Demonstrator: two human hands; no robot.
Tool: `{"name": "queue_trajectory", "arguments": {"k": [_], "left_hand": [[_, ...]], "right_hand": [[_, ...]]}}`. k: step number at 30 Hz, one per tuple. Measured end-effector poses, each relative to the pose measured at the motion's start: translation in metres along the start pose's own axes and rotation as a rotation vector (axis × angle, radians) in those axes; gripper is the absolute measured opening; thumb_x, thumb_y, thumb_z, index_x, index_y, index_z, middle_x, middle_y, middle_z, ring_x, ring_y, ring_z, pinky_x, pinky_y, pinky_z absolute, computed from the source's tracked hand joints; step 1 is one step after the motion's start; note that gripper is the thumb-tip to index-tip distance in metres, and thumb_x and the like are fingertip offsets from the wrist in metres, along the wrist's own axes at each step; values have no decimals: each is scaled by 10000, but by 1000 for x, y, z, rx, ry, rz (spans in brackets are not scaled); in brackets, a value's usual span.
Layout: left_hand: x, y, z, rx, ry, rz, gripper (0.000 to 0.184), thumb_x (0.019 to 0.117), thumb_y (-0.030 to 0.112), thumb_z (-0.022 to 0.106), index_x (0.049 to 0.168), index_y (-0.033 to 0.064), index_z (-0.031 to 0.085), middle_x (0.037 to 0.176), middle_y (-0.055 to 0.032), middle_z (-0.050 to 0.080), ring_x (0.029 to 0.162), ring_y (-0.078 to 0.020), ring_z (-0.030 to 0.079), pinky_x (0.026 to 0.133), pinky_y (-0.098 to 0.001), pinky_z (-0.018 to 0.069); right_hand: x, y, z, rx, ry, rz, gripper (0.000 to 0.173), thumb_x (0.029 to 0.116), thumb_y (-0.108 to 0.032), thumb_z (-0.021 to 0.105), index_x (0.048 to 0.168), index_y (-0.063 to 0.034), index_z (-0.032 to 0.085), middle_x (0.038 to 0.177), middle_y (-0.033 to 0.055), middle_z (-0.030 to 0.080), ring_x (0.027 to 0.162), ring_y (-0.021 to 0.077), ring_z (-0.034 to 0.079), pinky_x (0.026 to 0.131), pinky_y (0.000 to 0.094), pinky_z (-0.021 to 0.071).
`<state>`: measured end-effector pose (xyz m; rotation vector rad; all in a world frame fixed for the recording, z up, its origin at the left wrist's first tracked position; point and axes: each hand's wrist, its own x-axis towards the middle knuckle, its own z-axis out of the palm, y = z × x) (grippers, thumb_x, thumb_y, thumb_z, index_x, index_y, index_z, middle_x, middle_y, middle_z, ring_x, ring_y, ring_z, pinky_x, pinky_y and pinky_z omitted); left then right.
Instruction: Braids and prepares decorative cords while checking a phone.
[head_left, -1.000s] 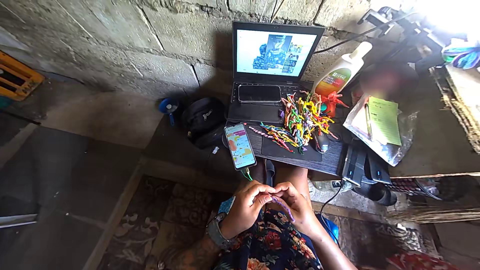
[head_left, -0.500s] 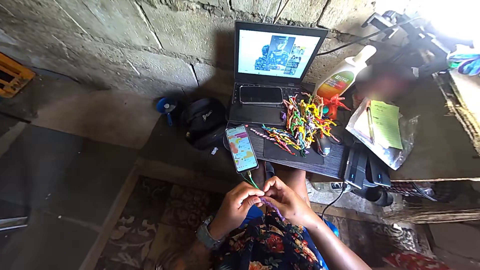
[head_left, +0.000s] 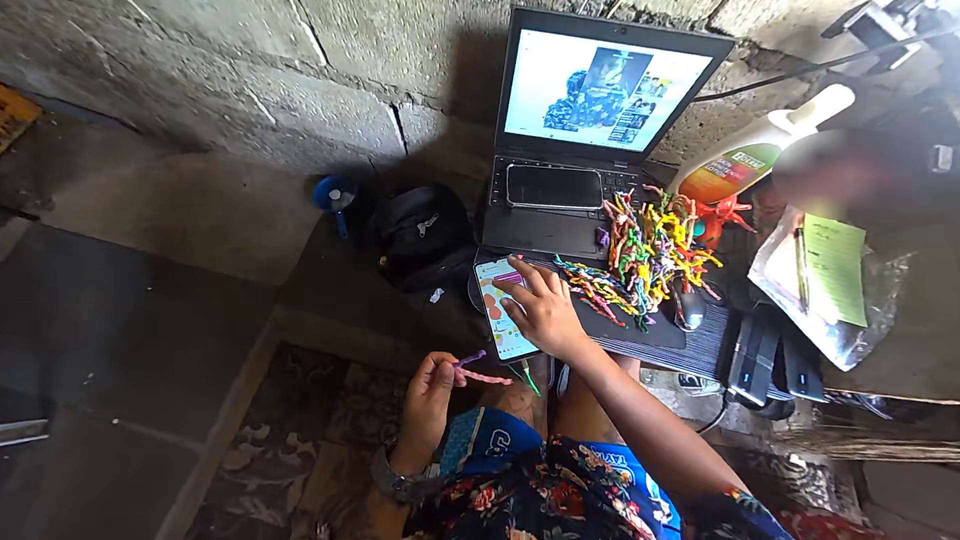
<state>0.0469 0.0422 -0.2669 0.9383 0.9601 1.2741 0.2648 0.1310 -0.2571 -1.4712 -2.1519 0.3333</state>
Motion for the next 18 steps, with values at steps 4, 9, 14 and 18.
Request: {"name": "queue_trajectory", "arguments": {"k": [4, 9, 14, 18], "left_hand": [[3, 1, -1, -33, 53, -69, 218, 1058, 85, 389, 991, 164, 581, 825, 144, 654, 791, 27, 645, 805, -179, 552], [5, -3, -4, -23, 13, -129, 198, 1060, 95, 389, 1007, 152, 571, 843, 140, 646, 800, 25, 640, 808, -181, 548], [1, 5, 10, -148, -90, -302, 246, 1067, 113, 350, 1013, 146, 588, 831, 114, 652, 795, -5, 648, 817, -219, 561], [-9, 4, 28, -226, -338, -492, 217, 1059, 143, 402, 1057, 137, 619, 863, 112, 662, 807, -13, 644, 812, -231, 555]], "right_hand": [[21, 5, 25, -102, -34, -1, 358, 1036, -329, 518, 1319, -209, 701, 1568, 146, 463, 1383, 465, 454, 999, 656, 393], [20, 6, 25, -91, -10, 17, 381, 1054, -359, 478, 1346, -225, 683, 1571, 138, 462, 1391, 463, 448, 999, 665, 386], [-32, -15, -17, 391, -184, -29, 452, 995, -339, 611, 1396, -132, 636, 1524, 144, 512, 1325, 360, 526, 1036, 557, 458], [-80, -24, -31, 843, -270, -7, 403, 941, -424, 704, 1244, -159, 722, 1451, 60, 576, 1344, 145, 507, 1114, 340, 428]]}}
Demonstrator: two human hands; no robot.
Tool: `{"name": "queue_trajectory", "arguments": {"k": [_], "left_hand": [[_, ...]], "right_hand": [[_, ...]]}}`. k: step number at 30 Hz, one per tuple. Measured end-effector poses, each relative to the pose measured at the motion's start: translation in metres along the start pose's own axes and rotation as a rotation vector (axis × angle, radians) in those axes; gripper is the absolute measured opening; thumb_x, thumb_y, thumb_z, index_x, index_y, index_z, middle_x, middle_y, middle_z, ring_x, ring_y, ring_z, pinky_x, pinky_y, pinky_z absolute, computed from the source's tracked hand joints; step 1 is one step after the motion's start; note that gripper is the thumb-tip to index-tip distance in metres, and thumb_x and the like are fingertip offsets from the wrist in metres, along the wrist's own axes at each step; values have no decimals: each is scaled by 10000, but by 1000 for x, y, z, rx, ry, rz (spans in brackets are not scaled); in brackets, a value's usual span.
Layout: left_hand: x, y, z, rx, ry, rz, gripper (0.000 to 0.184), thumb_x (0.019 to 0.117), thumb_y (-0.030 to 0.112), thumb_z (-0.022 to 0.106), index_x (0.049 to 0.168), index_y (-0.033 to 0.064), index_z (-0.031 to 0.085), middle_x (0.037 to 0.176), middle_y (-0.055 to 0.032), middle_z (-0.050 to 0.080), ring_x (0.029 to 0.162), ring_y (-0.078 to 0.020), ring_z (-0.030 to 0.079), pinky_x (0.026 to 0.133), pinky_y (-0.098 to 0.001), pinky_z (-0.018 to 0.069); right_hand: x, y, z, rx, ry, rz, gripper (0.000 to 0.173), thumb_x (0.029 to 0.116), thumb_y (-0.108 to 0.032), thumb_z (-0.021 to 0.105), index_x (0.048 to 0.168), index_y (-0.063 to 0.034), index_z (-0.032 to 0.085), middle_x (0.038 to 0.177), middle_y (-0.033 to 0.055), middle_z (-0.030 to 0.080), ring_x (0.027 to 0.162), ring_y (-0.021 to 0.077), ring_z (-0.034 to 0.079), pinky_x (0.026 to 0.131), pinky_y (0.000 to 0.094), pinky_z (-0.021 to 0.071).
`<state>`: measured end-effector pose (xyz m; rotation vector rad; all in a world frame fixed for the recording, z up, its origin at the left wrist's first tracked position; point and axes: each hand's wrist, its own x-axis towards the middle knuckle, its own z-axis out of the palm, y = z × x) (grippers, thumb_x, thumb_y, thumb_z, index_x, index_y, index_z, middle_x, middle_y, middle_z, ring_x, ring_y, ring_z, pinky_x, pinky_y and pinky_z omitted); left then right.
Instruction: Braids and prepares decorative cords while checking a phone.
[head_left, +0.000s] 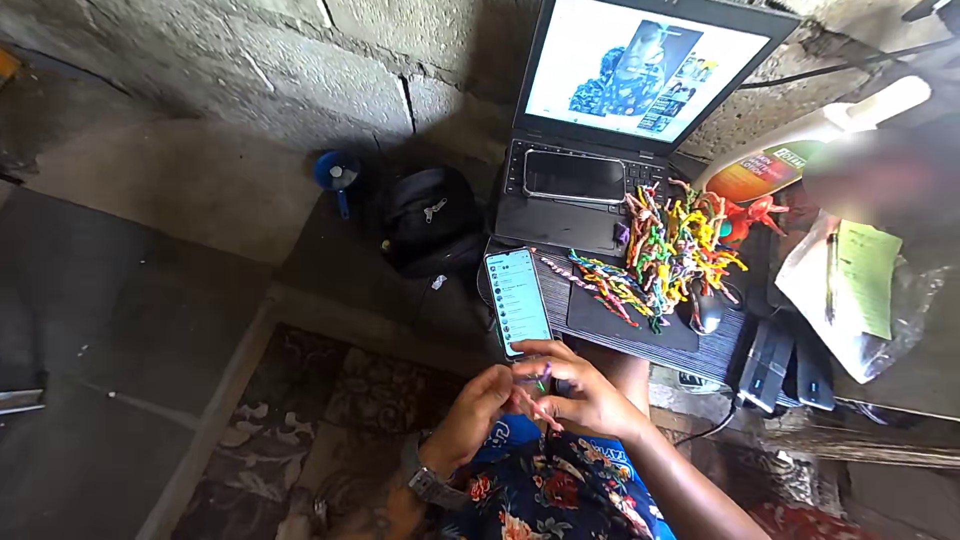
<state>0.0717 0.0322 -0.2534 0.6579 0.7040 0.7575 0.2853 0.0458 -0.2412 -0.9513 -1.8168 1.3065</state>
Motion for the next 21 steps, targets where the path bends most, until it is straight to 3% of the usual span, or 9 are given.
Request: {"name": "queue_trajectory", "arguments": {"k": [2, 5, 8, 11, 14, 16, 18, 19, 21], "left_hand": [[0, -8, 10, -35, -111, -108, 219, 1048, 138, 405, 1063, 126, 623, 874, 101, 670, 813, -19, 651, 802, -228, 558], [-1, -18, 25, -55, -181, -180, 225, 1059, 145, 407, 1029, 138, 630, 853, 106, 643, 787, -5, 627, 770, -199, 542], [-4, -26, 38, 41, -136, -25, 150, 1041, 121, 479, 975, 138, 612, 834, 120, 626, 788, 11, 614, 783, -194, 527], [-5, -25, 48, 351, -94, 158, 115, 1033, 116, 526, 1012, 37, 607, 868, 82, 610, 818, 26, 603, 796, -185, 525], [-7, -24, 54, 347, -135, 189, 167, 1057, 114, 461, 1032, 37, 607, 875, 85, 622, 835, 21, 607, 815, -198, 523], [-8, -25, 57, 139, -190, 100, 201, 1065, 114, 418, 1027, 95, 614, 860, 108, 639, 814, 10, 622, 807, -202, 533], [-10, -24, 59, -55, -284, -55, 240, 1063, 144, 419, 1022, 134, 656, 844, 106, 657, 788, -4, 632, 782, -201, 539], [-11, -24, 61, -118, -349, -134, 250, 1066, 171, 431, 1009, 156, 673, 845, 103, 662, 786, -6, 634, 777, -199, 541], [-12, -25, 63, -209, -458, -240, 235, 1069, 210, 458, 998, 183, 681, 862, 98, 662, 801, -9, 634, 794, -199, 536]], "right_hand": [[-17, 4, 3, 50, 81, -42, 265, 932, -427, 720, 1117, -240, 746, 1350, -45, 621, 1309, 75, 510, 1103, 298, 429], [-35, 6, 1, 105, 160, -90, 126, 935, -355, 738, 965, -234, 727, 1170, -113, 653, 1197, 13, 551, 1042, 226, 456], [-47, 6, 6, 208, 295, -56, 61, 925, -257, 757, 953, -218, 719, 1020, -127, 675, 1016, -24, 618, 905, 169, 522], [-57, 0, 15, 291, 427, 15, 52, 927, -286, 742, 950, -246, 719, 937, -158, 705, 906, -51, 649, 833, 159, 548], [-66, -2, 12, 331, 348, -105, 194, 988, -413, 649, 1095, -268, 721, 1085, -152, 703, 1031, -27, 644, 915, 181, 535], [-71, -4, 4, 294, 239, -177, 288, 1013, -452, 599, 1188, -252, 712, 1261, -110, 631, 1195, 25, 573, 1010, 213, 488], [-75, -7, -2, 287, 159, -190, 290, 1033, -399, 583, 1239, -252, 725, 1398, -76, 595, 1320, 75, 518, 1108, 262, 441], [-77, -8, -4, 306, 143, -186, 257, 1031, -342, 601, 1223, -246, 742, 1373, -73, 626, 1298, 73, 545, 1102, 264, 454], [-80, -7, -4, 363, 166, -196, 185, 1009, -254, 649, 1146, -217, 767, 1165, -84, 716, 1123, 33, 632, 993, 233, 515]]}}
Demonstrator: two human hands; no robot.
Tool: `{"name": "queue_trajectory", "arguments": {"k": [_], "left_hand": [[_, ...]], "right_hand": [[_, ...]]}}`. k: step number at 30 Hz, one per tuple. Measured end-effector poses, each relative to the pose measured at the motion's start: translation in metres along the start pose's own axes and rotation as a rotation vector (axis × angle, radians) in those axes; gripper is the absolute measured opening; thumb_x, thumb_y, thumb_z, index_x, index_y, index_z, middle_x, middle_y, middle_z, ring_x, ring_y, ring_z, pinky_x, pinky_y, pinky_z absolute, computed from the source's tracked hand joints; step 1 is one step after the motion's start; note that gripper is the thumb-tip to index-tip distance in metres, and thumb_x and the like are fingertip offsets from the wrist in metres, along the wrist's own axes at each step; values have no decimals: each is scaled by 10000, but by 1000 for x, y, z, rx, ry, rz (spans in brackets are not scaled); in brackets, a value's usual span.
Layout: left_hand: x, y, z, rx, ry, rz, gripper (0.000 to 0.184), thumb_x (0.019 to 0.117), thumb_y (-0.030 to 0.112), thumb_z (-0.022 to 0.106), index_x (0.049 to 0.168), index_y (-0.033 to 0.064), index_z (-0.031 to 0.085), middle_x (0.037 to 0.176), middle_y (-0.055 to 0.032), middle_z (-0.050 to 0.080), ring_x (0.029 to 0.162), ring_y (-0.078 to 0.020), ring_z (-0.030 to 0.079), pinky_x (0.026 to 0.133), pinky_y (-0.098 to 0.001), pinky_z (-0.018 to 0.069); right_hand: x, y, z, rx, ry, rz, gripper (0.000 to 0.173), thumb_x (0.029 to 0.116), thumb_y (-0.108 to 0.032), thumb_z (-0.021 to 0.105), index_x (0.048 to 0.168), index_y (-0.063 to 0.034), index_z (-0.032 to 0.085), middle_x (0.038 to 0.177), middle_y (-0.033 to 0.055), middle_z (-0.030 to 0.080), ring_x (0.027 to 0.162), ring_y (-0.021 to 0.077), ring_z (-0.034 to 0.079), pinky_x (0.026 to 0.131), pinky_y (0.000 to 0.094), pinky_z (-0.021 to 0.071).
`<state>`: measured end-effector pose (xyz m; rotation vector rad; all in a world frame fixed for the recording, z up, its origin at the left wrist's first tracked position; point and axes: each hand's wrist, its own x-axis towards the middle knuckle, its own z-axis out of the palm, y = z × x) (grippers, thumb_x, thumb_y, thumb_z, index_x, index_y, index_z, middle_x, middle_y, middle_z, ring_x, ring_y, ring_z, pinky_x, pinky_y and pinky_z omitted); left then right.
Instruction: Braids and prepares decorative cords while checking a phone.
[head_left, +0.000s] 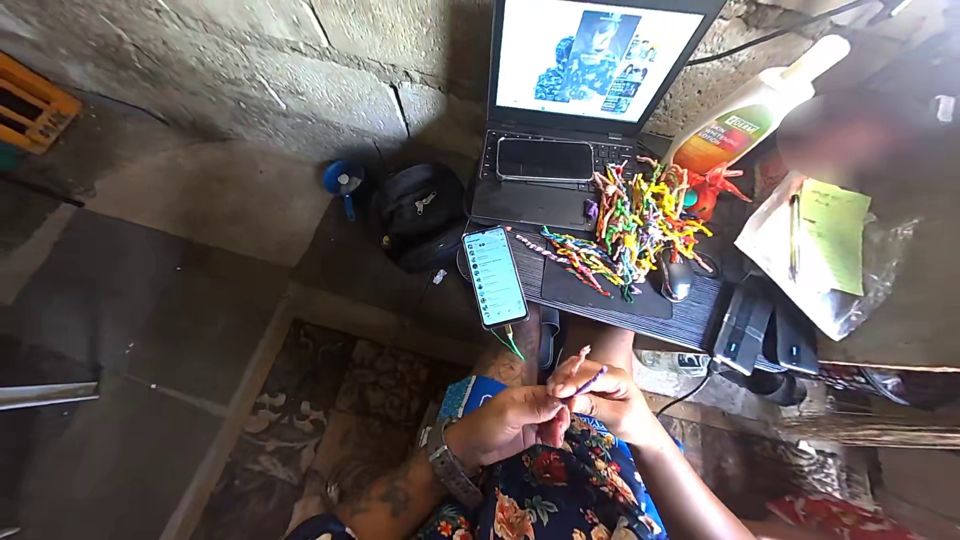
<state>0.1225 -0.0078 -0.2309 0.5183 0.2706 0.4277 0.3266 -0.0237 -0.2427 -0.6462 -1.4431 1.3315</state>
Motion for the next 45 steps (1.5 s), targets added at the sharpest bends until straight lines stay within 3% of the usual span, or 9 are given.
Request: {"name": "queue_trajectory", "arguments": {"k": [9, 13, 16, 20, 25, 29, 34, 40, 45], "left_hand": [[5, -4, -6, 1568, 604, 758, 101, 920, 117, 649, 860, 36, 655, 853, -110, 642, 871, -188, 632, 842, -295, 502], [-9, 10, -19, 1246, 755, 659, 189, 982, 137, 619, 940, -39, 676, 917, -79, 656, 870, -53, 626, 809, -196, 531], [-25, 21, -32, 1074, 887, 566, 186, 995, 142, 589, 985, -35, 645, 902, -19, 644, 817, -1, 607, 765, -178, 521], [-41, 28, -40, 1024, 976, 537, 153, 1006, 136, 574, 998, -9, 623, 878, 32, 631, 797, 34, 599, 762, -150, 514], [-42, 27, -41, 745, 749, 402, 160, 1030, 114, 484, 1048, 30, 618, 890, 77, 649, 850, 10, 628, 844, -212, 531], [-27, 17, -33, 256, 333, 150, 173, 1025, 221, 510, 995, 174, 673, 870, 118, 683, 834, -6, 648, 826, -211, 542], [-13, 8, -31, 120, 172, 121, 203, 1047, 256, 522, 981, 178, 697, 887, 99, 683, 840, -17, 649, 829, -213, 541], [-6, 6, -42, 1482, 788, 622, 167, 907, 156, 641, 807, 24, 662, 798, -103, 628, 819, -200, 619, 789, -320, 501], [-13, 30, -44, 1132, 733, 522, 202, 981, 146, 627, 996, -50, 673, 981, -70, 662, 936, -15, 625, 871, -163, 516]], "right_hand": [[12, -5, 42, -201, 478, 151, 119, 923, -76, 701, 1012, -51, 776, 984, -49, 713, 913, -13, 647, 838, 160, 549], [48, 21, 27, -482, 341, 90, 329, 1060, -172, 494, 1287, 55, 562, 1079, 48, 708, 1016, 76, 669, 958, 315, 546], [84, 56, 13, -965, 229, 80, 458, 1061, -299, 492, 1411, -9, 553, 1318, 93, 684, 1286, 331, 594, 1128, 711, 258], [93, 79, 9, -1329, 59, 19, 527, 1044, -436, 505, 1477, -139, 554, 1416, 84, 633, 1375, 482, 489, 1012, 885, 170], [57, 43, 19, -952, 83, 131, 448, 1055, -384, 497, 1317, -68, 677, 1155, 92, 744, 1191, 330, 657, 1108, 766, 246], [45, 16, 17, -64, 2, 450, 312, 983, -227, 630, 1181, 3, 704, 1286, 51, 654, 1201, 60, 593, 1061, 263, 478], [40, 19, 12, 104, 122, 431, 61, 893, -174, 755, 842, -141, 756, 1078, -86, 681, 1047, -1, 610, 915, 193, 516], [54, 23, 33, -326, 287, 453, 131, 892, -231, 728, 850, -109, 745, 914, -70, 666, 978, 17, 576, 926, 260, 441], [79, 22, 36, -402, 237, 404, 166, 900, -280, 734, 883, -117, 760, 925, -53, 644, 984, 49, 563, 958, 335, 408]]}}
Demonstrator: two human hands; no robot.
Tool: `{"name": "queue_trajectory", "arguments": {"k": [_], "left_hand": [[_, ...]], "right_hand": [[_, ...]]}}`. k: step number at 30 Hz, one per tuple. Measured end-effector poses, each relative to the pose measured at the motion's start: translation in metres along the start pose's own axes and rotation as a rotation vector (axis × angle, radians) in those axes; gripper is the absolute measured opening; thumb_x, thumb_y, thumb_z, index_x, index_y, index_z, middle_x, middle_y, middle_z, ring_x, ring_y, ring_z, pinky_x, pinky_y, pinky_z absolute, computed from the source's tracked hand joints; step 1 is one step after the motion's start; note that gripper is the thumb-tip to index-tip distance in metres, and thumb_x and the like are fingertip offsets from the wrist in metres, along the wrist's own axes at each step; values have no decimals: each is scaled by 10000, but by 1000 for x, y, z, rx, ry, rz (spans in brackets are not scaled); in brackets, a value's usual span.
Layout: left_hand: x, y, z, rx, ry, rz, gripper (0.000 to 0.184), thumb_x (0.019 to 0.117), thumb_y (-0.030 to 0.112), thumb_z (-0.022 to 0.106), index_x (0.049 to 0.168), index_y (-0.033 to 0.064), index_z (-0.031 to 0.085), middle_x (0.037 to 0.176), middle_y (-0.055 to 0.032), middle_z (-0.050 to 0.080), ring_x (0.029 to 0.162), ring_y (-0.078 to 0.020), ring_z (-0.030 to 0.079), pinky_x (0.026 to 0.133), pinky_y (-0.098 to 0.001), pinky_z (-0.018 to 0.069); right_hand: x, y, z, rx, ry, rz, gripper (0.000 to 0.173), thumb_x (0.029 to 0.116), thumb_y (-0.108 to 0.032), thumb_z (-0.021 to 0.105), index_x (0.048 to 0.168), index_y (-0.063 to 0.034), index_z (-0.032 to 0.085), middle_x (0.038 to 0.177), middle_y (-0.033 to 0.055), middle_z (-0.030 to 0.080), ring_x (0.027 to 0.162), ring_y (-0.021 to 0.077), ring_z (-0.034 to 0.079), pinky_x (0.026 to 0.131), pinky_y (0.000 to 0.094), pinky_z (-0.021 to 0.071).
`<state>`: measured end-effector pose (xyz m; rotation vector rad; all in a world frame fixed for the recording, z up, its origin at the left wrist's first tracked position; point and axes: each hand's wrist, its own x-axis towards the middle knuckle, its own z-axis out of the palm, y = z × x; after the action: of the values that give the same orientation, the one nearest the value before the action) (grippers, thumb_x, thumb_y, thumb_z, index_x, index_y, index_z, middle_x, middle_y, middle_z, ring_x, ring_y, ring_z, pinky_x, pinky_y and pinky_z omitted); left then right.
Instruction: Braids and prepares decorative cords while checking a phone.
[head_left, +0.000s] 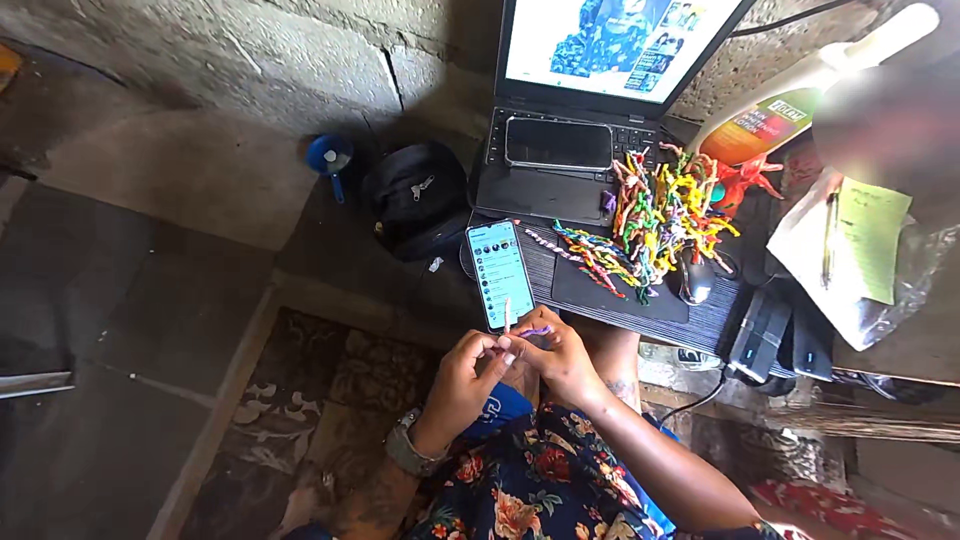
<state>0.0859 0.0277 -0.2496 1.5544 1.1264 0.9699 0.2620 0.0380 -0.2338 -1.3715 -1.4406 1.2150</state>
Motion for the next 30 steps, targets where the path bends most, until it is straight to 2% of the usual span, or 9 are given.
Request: {"name": "queue_trajectory", "arguments": {"k": [2, 4, 7, 10, 14, 19, 23, 28, 30], "left_hand": [[2, -1, -6, -92, 25, -34, 181, 961, 143, 671, 940, -36, 688, 921, -16, 666, 867, 26, 621, 813, -134, 521], [6, -4, -14, -211, 4, -127, 119, 940, 121, 686, 923, 5, 706, 909, 43, 669, 832, 38, 619, 774, -143, 528], [11, -13, -22, -409, 15, -264, 62, 930, 74, 666, 922, 67, 727, 931, 76, 684, 877, 4, 648, 831, -194, 554], [12, -20, -28, -548, 59, -349, 120, 943, 30, 626, 959, 108, 716, 921, 87, 726, 866, -14, 680, 845, -214, 565], [16, -26, -34, -662, 122, -427, 220, 949, -9, 558, 1142, 60, 640, 940, 78, 698, 830, -19, 658, 822, -211, 557], [24, -37, -32, -790, 142, -501, 262, 950, -53, 436, 882, 137, 602, 930, 12, 714, 869, -75, 684, 804, -234, 566], [30, -42, -28, -675, 140, -481, 249, 869, -73, 452, 825, 166, 506, 897, 53, 641, 899, -63, 644, 844, -256, 547], [43, -47, -21, -599, 122, -545, 428, 1090, 190, 283, 748, 183, 541, 661, 97, 565, 693, -37, 607, 770, -234, 545], [47, -47, -19, -568, 101, -562, 471, 1112, 221, 236, 853, 125, 618, 678, 86, 588, 677, -35, 611, 747, -222, 550]], "right_hand": [[5, -2, -1, -31, -57, -52, 240, 924, -353, 711, 924, -120, 772, 968, -30, 654, 1011, 84, 570, 993, 410, 390], [14, 3, -3, -83, -88, -92, 414, 996, -487, 568, 1025, -134, 781, 1042, -1, 664, 1069, 124, 583, 1033, 464, 398], [35, 20, -9, -323, 21, -131, 559, 1056, -512, 372, 1201, -127, 750, 1175, 103, 673, 1145, 284, 591, 1018, 576, 400], [51, 37, -18, -637, 148, -235, 352, 1053, -317, 484, 1219, -139, 740, 1240, 160, 646, 1132, 387, 597, 978, 637, 411], [51, 53, -20, -802, 192, -397, 309, 869, -2, 580, 966, -198, 799, 1210, 164, 673, 1174, 434, 599, 1007, 695, 377], [60, 61, -20, -847, 257, -438, 403, 894, 35, 572, 1102, -230, 793, 1208, 163, 671, 1164, 407, 602, 1004, 623, 411], [59, 63, -21, -765, 224, -442, 365, 871, 36, 561, 973, -219, 801, 1218, 151, 672, 1138, 386, 600, 952, 576, 427], [59, 65, -23, -757, 231, -422, 399, 899, 32, 548, 1099, -215, 789, 1217, 171, 658, 1085, 380, 601, 887, 535, 447], [58, 65, -23, -754, 225, -433, 389, 896, 32, 542, 1051, -217, 797, 1207, 173, 658, 1072, 374, 600, 878, 522, 445]]}}
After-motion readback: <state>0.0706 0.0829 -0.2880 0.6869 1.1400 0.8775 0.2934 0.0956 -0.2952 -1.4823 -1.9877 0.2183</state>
